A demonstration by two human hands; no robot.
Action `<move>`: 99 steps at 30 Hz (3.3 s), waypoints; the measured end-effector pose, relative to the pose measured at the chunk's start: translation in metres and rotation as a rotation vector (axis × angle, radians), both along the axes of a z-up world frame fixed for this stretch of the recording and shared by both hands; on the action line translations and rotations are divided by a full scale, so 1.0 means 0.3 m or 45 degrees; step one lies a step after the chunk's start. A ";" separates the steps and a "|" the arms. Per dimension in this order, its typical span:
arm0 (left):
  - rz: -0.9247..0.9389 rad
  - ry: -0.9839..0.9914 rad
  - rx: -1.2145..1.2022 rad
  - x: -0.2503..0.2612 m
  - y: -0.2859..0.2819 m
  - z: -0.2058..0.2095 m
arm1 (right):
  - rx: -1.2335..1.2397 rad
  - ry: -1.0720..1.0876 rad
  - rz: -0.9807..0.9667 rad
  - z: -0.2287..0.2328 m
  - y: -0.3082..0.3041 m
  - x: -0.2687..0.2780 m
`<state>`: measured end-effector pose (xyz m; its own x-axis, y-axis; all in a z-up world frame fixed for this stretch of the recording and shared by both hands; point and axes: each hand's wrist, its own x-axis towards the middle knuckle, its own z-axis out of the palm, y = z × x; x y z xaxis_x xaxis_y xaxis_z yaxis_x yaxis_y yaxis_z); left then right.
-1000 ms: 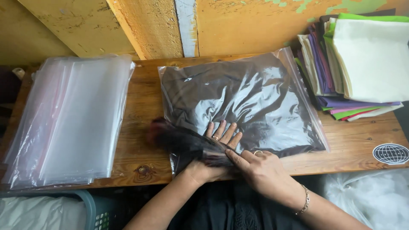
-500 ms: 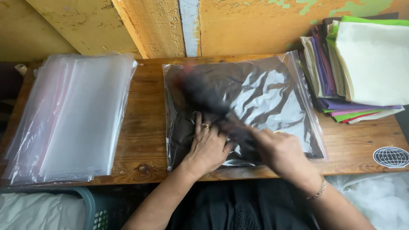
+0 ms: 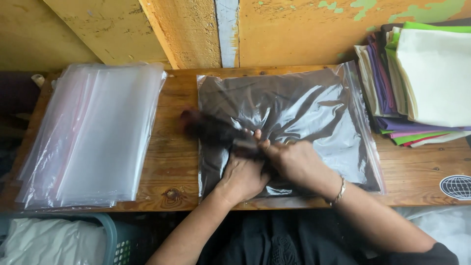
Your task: The person seals a dark fabric inside a clear plastic bag, then uses a feather duster to wipe the bag's surface. The sealed bag is placed into a green laundry basket. The person then unfolds a cream-colored fabric and wipes it with the feather duster.
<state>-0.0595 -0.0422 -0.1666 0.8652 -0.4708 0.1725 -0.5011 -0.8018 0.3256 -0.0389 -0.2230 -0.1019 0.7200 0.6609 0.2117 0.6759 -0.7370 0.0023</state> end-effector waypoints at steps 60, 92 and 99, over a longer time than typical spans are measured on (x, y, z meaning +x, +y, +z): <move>0.031 0.016 0.085 -0.014 0.092 0.070 | 0.012 -0.116 -0.373 -0.202 -0.278 -0.234; 0.186 -0.048 0.086 -0.085 0.079 0.056 | -0.020 -0.325 -0.407 -0.119 -0.218 -0.238; 0.183 -0.100 0.103 -0.100 0.109 0.041 | -0.179 -0.059 -0.790 -0.246 -0.358 -0.130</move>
<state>-0.0895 -0.0095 -0.1544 0.9101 -0.3581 0.2087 -0.4007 -0.8890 0.2215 -0.0780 -0.3304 -0.1757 0.9699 0.1477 0.1935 0.1203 -0.9819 0.1466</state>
